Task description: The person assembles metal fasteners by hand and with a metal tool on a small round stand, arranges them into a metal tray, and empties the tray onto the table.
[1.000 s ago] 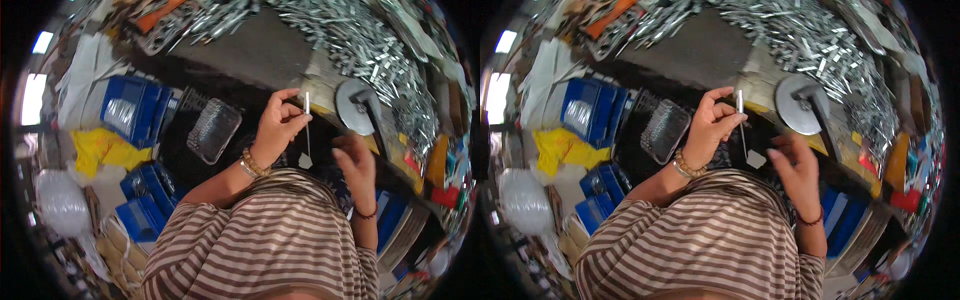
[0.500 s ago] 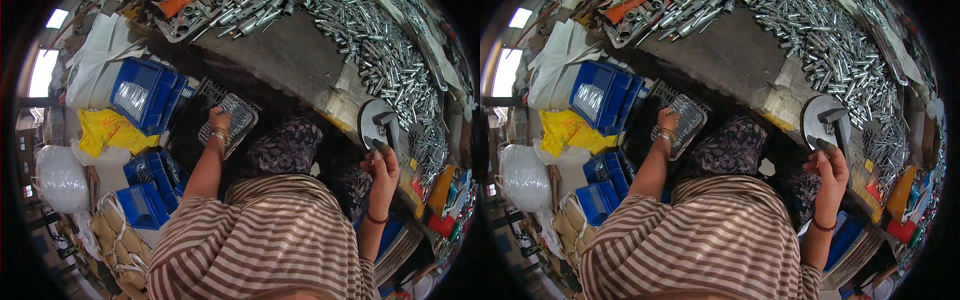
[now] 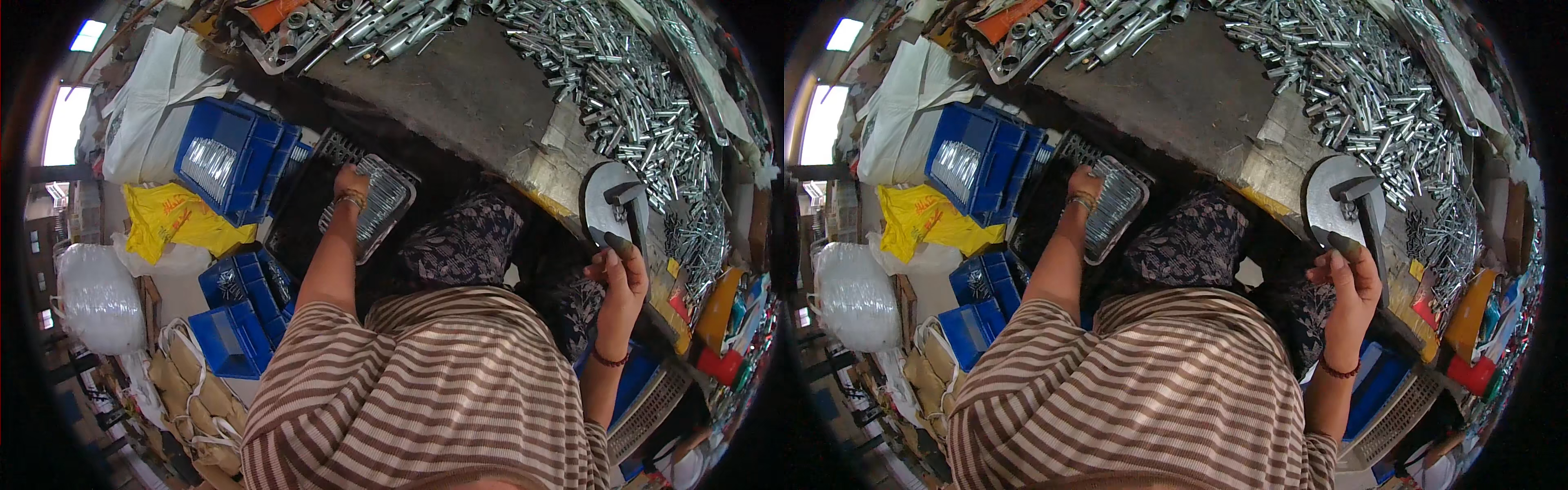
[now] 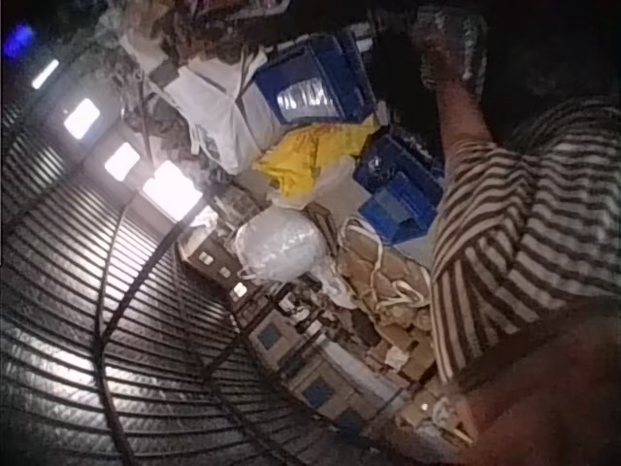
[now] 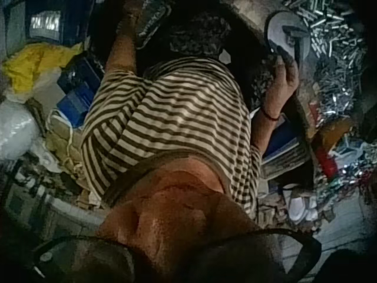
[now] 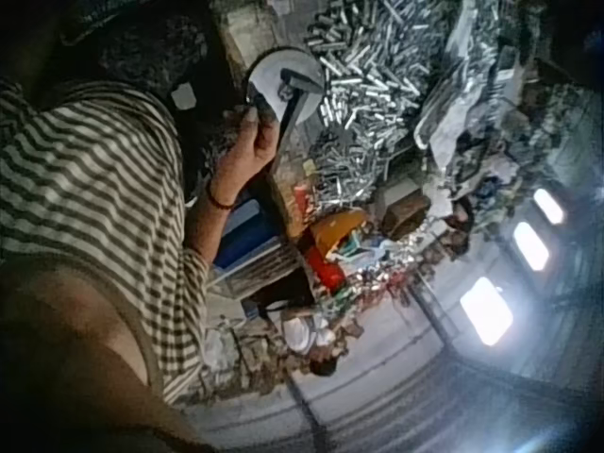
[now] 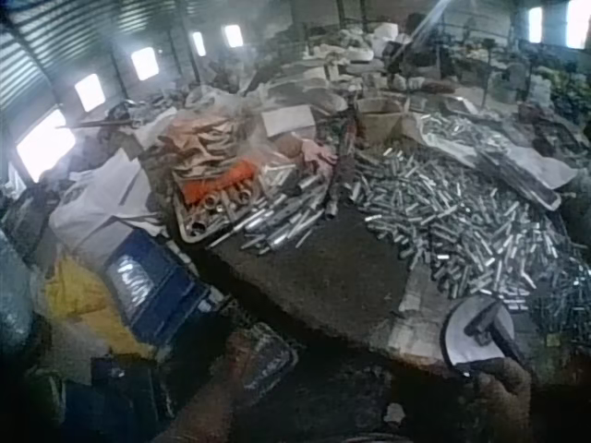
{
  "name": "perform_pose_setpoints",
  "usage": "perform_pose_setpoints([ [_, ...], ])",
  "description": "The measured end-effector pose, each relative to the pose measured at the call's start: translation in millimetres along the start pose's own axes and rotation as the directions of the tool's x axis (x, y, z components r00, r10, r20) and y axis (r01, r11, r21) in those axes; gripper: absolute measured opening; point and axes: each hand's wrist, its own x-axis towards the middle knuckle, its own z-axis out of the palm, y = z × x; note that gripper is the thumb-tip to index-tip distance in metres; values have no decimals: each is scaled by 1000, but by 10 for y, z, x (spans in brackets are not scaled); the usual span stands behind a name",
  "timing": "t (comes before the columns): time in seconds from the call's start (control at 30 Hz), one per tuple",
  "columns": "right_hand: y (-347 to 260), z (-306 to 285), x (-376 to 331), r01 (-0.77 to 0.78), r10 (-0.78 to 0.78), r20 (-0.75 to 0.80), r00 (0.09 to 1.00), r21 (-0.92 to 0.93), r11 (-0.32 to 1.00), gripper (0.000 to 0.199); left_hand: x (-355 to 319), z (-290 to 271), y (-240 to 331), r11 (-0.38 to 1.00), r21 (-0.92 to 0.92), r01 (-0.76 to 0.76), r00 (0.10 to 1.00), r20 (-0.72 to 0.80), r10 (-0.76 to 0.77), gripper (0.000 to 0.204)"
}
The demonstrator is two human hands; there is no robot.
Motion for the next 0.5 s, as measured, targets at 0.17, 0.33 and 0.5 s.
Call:
perform_pose_setpoints([
  [0.17, -55, 9, -9, 5, -4, -43, 999, 6, 1000, 22, -207, -147, 69, 958, 128, -257, 939, -201, 279, 55],
  [0.33, 21, 50, 44, -10, 8, 36, 999, 76, 997, 21, 38, -689, -514, 23, -958, -285, 898, -259, 356, 26],
  [0.5, -34, 2, -27, -66, 62, 34, 997, 127, 990, 18, -1265, -1102, 1713, 562, -515, -647, 752, -552, 360, 20],
])
